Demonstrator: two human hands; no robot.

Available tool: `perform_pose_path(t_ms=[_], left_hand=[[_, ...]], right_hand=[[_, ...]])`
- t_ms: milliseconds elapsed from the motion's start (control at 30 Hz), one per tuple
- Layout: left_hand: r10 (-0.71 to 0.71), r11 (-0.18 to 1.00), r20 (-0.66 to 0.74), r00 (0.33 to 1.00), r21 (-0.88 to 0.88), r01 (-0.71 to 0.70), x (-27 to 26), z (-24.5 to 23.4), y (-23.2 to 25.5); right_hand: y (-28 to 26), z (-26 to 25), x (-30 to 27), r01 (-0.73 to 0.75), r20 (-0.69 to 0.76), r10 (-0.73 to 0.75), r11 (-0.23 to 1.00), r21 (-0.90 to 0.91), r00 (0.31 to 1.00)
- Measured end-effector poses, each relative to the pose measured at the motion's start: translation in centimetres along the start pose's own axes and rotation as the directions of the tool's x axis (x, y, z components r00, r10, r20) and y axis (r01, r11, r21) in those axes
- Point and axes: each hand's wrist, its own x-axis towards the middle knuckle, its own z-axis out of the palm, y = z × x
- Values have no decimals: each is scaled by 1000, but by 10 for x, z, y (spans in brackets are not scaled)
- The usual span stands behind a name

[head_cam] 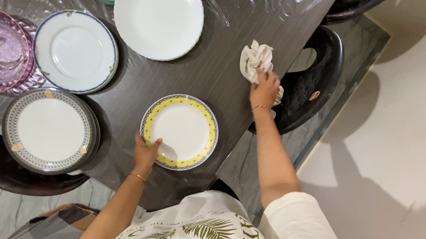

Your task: The person wipes several plates with a cloth on a table. They handle each plate one at a time, wiping both sides and stacking them. The plates include different designs and colors.

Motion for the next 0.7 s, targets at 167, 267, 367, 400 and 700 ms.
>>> perform_pose_path(t_ms=[167, 267, 367, 400, 700], left_hand=[[86, 988, 31, 996, -132, -81, 19, 65, 13], [206, 956, 16, 978, -218, -198, 44, 121, 35], [132, 985, 31, 991, -119, -128, 63, 173, 73], [153, 984, 30, 988, -97, -149, 68, 187, 89], [330, 733, 73, 941, 608, -304, 77, 185, 220]], right_hand=[[0, -37, 46, 139, -372, 38, 889, 437, 927], [-25, -96, 31, 352, -574, 68, 729, 587, 816], [-48, -139, -1, 355, -609, 81, 748, 560, 789], [-53, -146, -10, 365, -607, 44, 764, 532, 794], [-36, -128, -64, 286, -465, 2, 786, 549, 885]])
